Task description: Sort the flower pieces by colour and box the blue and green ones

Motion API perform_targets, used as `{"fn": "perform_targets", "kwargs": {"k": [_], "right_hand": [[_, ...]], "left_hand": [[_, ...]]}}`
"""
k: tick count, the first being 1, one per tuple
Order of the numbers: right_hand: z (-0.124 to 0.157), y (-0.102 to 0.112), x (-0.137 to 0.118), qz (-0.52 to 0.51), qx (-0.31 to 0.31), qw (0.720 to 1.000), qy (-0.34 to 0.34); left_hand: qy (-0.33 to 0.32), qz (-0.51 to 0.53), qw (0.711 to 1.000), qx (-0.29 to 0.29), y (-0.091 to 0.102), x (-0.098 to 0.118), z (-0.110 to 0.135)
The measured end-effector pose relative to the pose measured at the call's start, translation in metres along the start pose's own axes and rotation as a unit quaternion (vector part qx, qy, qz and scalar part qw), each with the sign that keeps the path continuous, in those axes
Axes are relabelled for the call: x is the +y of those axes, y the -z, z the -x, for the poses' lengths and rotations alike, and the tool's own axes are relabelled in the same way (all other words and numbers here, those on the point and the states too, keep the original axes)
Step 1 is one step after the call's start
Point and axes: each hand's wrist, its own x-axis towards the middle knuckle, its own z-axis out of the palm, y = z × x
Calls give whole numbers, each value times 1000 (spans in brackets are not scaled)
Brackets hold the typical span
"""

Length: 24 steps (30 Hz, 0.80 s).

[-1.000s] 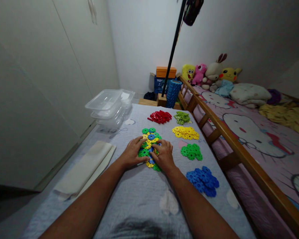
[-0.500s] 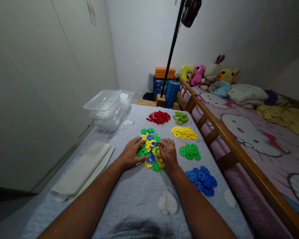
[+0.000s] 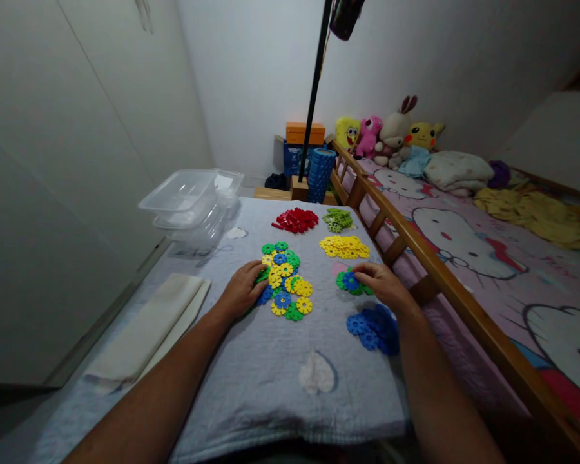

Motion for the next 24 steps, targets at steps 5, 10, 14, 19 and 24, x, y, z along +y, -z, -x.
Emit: {"fn": "perform_targets", "kwargs": {"k": [5,10,14,19,24], "right_hand": [[28,25,23,32,-35,998,-49],[48,41,34,31,-53,995,-84],[58,49,41,34,-76,991,-104],[62,44,41,50,-74,991,-101],[62,31,38,69,-64,993,-68]], "left_hand": [[-4,-31,999,-11,0,-1,0],[0,-74,997,10,-2,-5,3],[7,-105,994,1,-1,-6,6],[10,-116,993,-28,1,-2,10],[12,-125,991,-47,-1,-1,16]]}}
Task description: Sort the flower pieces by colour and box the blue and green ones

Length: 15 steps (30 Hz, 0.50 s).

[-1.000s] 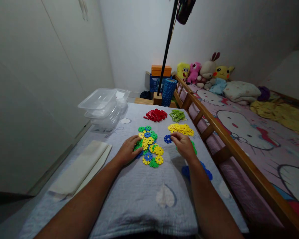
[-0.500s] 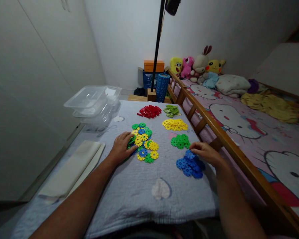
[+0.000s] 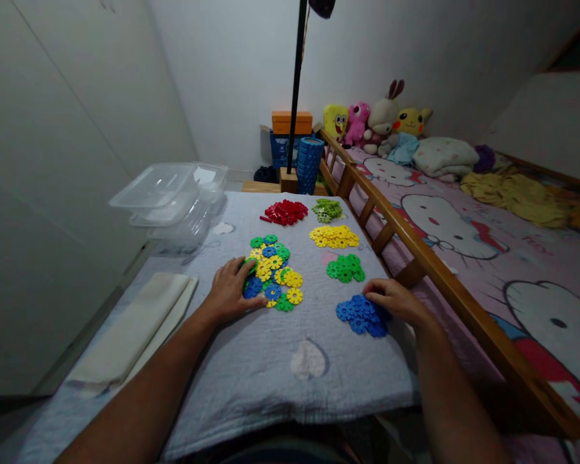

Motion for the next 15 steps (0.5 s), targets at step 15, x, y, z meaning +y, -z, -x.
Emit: {"fn": "perform_targets", "kwargs": {"k": [15], "right_hand": [[-8,-21,-31,159,40,984,70]], "left_hand": [[-21,-2,1000,-14,1,3,2]]}}
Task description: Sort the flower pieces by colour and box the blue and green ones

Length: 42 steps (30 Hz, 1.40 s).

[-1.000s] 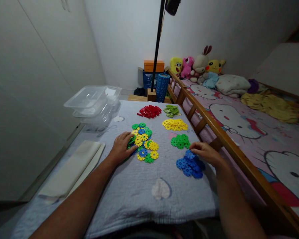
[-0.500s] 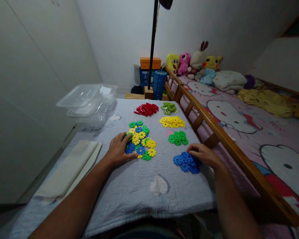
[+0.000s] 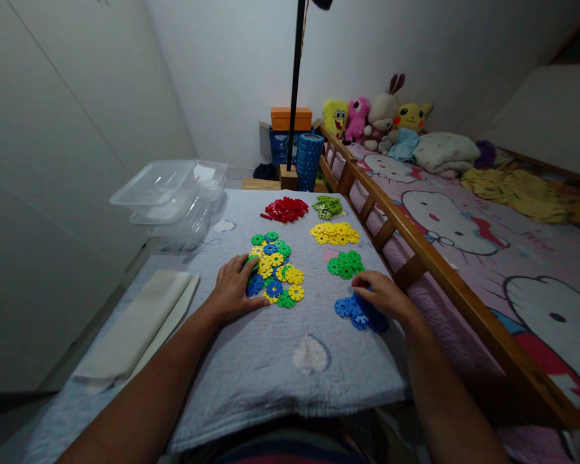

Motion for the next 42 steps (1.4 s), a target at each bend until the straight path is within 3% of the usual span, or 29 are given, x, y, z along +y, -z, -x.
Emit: {"fn": "perform_targets", "kwargs": {"k": [5,10,13,18,25,31,36,42], "right_hand": [[-23,-13,-34,26,7,998,57],[-36,-57,-82,110,-69,990,48],[-38,-77,-97,132,-95,986,35],[-52,-90,-100,92,-83,992,30],[-73,-114,-104,3,-27,996,85],[-96,-99,-99,-19,-33,989,146],[-140,-92,-96,23,18,994,103],[-191,-122,-111,41,20,997,65]], "left_hand": [[-22,24,999,4,2,3,0],[-42,58,997,13,4,4,1],[-37,63,997,8,3,4,2],[10,11,1000,-16,-1,5,1],[2,18,1000,-7,-4,6,2],[-13,33,999,19,-4,7,0],[-18,32,999,37,-5,6,0],[42,5,998,36,-8,7,1]]}}
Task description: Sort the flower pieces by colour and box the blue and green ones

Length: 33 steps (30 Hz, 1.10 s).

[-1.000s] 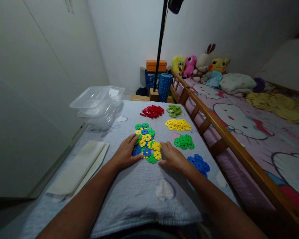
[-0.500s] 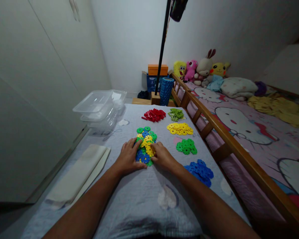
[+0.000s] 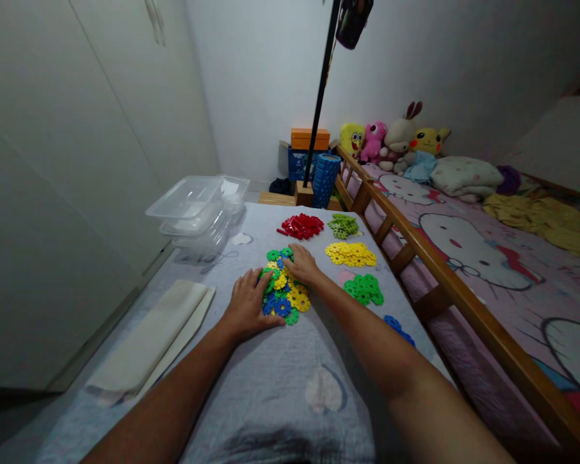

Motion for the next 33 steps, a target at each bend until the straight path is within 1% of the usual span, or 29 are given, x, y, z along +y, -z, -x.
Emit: {"fn": "perform_targets", "kwargs": {"k": [4,7,9,11,13,15,16,18,20,22,24,26,29,33], "right_hand": [[-17,-13,-11,14,-42,999,2],[-18,-15,-15,25,-66,997,36],[-16,-13,-15,15,-76,995,68],[-12,-8,-13,-23,-100,989,108],[-9,-1,-10,-84,-121,979,143],[-5,9,-5,-140,-106,972,157],[-3,15,-2,-156,-82,973,150],[4,28,5,-153,-32,982,110],[14,40,11,-112,-18,992,61],[27,50,16,-51,-46,997,44],[42,54,19,1,-90,994,60],[58,53,21,31,-120,990,71],[78,47,19,42,-126,989,60],[90,43,14,17,-131,990,55]], "left_hand": [[14,-1,1000,2,-2,0,0],[20,4,1000,5,-3,0,0],[18,9,1000,8,-3,-1,0],[15,14,1000,8,-4,-1,0],[15,19,1000,9,-4,-1,0],[13,20,1000,8,-3,-1,0],[12,20,1000,5,-3,-1,0],[10,20,1000,-1,-1,0,0],[8,22,1000,-5,1,2,-1],[6,21,1000,-7,3,3,-1],[7,17,1000,-12,4,4,-1],[6,11,1000,-18,5,4,-1],[4,5,1000,-24,6,5,-1],[5,1,999,-33,6,4,-1]]}}
